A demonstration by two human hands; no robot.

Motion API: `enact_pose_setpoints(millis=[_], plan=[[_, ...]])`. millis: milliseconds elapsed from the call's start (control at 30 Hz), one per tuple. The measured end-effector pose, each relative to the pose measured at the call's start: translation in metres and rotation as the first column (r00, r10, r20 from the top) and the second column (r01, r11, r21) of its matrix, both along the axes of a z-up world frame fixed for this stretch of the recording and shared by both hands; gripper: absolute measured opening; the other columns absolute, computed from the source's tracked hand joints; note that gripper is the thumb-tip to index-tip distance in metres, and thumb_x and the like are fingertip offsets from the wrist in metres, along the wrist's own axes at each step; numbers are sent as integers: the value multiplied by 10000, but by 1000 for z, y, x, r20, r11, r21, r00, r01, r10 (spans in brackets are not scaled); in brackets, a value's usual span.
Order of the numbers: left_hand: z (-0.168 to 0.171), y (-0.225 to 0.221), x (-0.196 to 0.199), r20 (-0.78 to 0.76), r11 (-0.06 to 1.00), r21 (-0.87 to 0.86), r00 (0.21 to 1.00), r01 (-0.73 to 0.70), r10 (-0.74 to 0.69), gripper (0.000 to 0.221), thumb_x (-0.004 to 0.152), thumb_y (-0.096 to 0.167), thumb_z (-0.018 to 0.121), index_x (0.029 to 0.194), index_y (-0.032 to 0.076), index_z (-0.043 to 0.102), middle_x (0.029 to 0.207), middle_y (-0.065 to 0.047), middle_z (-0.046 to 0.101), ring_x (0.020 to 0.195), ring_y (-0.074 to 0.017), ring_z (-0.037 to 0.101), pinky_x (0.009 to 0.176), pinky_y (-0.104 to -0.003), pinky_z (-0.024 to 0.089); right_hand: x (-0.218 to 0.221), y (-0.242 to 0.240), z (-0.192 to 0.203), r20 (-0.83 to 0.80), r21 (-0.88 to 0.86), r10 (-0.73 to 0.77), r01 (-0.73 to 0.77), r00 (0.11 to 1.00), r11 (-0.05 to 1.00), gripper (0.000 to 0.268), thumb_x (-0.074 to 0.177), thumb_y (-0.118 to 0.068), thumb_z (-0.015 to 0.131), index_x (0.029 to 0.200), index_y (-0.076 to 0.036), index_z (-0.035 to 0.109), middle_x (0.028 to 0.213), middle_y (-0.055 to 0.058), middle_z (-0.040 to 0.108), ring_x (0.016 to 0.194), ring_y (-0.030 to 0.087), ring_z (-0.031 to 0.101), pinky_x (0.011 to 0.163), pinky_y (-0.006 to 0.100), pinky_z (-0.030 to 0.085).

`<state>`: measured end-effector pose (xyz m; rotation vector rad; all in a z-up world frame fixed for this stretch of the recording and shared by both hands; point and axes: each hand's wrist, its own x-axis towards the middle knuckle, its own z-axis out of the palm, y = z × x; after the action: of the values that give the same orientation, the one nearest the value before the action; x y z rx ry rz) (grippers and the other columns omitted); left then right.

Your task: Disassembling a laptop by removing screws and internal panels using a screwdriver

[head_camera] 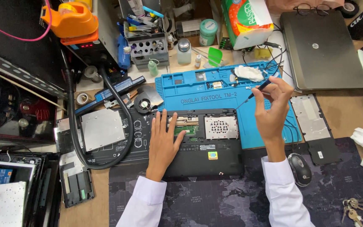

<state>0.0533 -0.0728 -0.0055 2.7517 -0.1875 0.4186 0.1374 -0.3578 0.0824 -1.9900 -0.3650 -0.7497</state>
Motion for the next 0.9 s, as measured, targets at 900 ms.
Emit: enact_pose_setpoints(millis=[900], plan=[[-2,-2,1,-18,1000,15,1000,-10,11,610,1031,492,536,1532,158,443,1612,-211,333,1520,-376,247,1254,-504,143,-6,-4,21,-108,118,93,-80,990,990,277,1060,30,691,1125,-9,425,1087,127,568,1015,219,672,964,356,570]])
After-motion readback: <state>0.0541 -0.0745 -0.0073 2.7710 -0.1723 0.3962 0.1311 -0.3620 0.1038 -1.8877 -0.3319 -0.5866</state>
